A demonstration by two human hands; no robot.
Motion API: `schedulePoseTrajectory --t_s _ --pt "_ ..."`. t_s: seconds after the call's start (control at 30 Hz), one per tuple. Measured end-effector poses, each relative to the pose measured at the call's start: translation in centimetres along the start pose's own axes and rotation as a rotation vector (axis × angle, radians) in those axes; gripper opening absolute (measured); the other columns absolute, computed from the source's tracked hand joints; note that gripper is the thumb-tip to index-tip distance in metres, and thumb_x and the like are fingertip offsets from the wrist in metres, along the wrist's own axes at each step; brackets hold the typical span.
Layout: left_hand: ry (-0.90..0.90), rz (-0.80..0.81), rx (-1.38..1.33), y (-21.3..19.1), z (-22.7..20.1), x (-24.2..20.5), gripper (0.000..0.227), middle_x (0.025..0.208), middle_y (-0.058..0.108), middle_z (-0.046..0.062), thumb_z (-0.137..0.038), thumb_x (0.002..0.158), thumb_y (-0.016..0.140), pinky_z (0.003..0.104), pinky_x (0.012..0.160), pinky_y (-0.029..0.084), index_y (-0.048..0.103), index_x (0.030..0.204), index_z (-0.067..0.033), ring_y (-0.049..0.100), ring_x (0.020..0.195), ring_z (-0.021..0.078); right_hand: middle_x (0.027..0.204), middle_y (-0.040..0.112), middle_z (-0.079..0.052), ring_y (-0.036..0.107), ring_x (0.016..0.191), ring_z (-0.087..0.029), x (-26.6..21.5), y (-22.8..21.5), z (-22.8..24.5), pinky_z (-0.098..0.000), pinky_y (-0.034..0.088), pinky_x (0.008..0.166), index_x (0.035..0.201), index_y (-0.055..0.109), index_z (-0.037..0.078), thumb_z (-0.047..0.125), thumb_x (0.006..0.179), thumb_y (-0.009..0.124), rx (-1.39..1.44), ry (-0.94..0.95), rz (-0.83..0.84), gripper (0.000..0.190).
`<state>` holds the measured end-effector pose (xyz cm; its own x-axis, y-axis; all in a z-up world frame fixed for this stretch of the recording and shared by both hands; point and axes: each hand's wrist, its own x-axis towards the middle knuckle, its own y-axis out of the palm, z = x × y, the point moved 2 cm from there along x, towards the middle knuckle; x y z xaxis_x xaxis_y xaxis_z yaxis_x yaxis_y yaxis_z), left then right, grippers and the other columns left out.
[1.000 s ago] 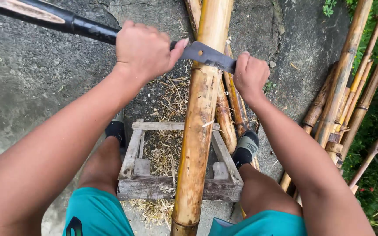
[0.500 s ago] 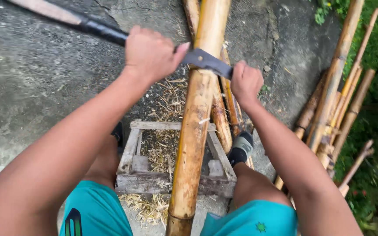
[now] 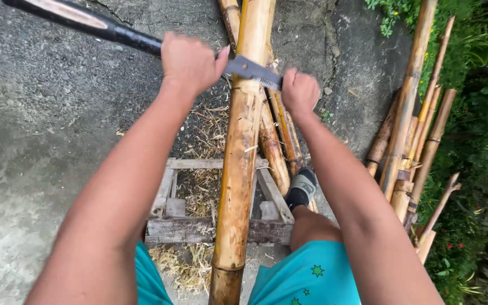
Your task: The person strips the outer layer from a bamboo pole using a drawknife held with both hands while seated, repeatedly pulling the tool toward themselves along the length of the pole.
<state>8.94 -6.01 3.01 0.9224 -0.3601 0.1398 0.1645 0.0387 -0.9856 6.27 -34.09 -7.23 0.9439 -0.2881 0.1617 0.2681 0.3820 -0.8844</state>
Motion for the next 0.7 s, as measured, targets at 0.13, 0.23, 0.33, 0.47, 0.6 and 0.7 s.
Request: schedulePoseTrajectory --t_s 0.13,0.23,0.33,0.47,0.6,0.7 --pt "-0.002 0.182 -0.065 -0.4 -0.2 -2.2 0.068 0.067 0.072 0.007 -0.058 0.106 0.036 0.045 0.070 0.045 0.077 0.070 -0.0168 0.068 0.062 0.0245 0.065 0.063 -0.029 0.064 0.060 -0.047 -0.8 -1.5 0.1 -0.0555 0.052 0.071 0.069 0.071 -0.003 0.037 0.100 0.041 -0.091 -0.018 0.078 0.058" --pt "-0.029 0.171 -0.082 0.3 0.3 -1.5 0.070 0.069 0.072 0.009 -0.058 0.108 0.034 0.046 0.063 0.046 0.078 0.072 -0.0167 0.068 0.063 0.0261 0.066 0.064 -0.029 0.065 0.061 -0.047 -0.2 -1.3 0.2 -0.0549 0.052 0.069 0.067 0.070 -0.003 0.037 0.100 0.041 -0.112 -0.072 0.066 0.059" --pt "-0.018 0.133 -0.048 0.7 0.3 -1.1 0.069 0.068 0.072 0.008 -0.057 0.108 0.035 0.045 0.066 0.047 0.078 0.072 -0.0172 0.068 0.062 0.0266 0.068 0.064 -0.028 0.065 0.062 -0.048 0.3 -0.3 0.1 -0.0559 0.051 0.069 0.068 0.070 -0.001 0.036 0.098 0.043 -0.044 -0.088 -0.028 0.055" --pt "0.004 0.115 -0.008 -1.1 0.3 -0.3 0.069 0.064 0.072 0.007 -0.055 0.108 0.035 0.044 0.073 0.047 0.078 0.068 -0.0181 0.069 0.061 0.0252 0.070 0.063 -0.029 0.065 0.063 -0.048 -1.1 -0.3 0.3 -0.0556 0.051 0.068 0.068 0.067 -0.003 0.037 0.097 0.045 0.020 -0.031 -0.048 0.054" --pt "0.077 0.225 -0.056 -1.0 0.7 -1.2 0.072 0.062 0.071 0.008 -0.056 0.106 0.034 0.043 0.063 0.047 0.076 0.064 -0.0171 0.069 0.057 0.0237 0.071 0.064 -0.029 0.064 0.064 -0.049 -3.0 -0.8 -0.4 -0.0573 0.050 0.068 0.070 0.070 -0.003 0.037 0.097 0.043 0.017 -0.051 0.040 0.054" --pt "0.063 0.094 -0.058 0.1 -0.3 -3.1 0.067 0.064 0.070 0.008 -0.057 0.106 0.037 0.044 0.062 0.046 0.077 0.067 -0.0189 0.067 0.057 0.0262 0.074 0.064 -0.029 0.064 0.068 -0.049 -3.5 -0.3 -1.2 -0.0569 0.051 0.069 0.073 0.071 -0.002 0.038 0.100 0.042 -0.021 -0.055 0.045 0.057"
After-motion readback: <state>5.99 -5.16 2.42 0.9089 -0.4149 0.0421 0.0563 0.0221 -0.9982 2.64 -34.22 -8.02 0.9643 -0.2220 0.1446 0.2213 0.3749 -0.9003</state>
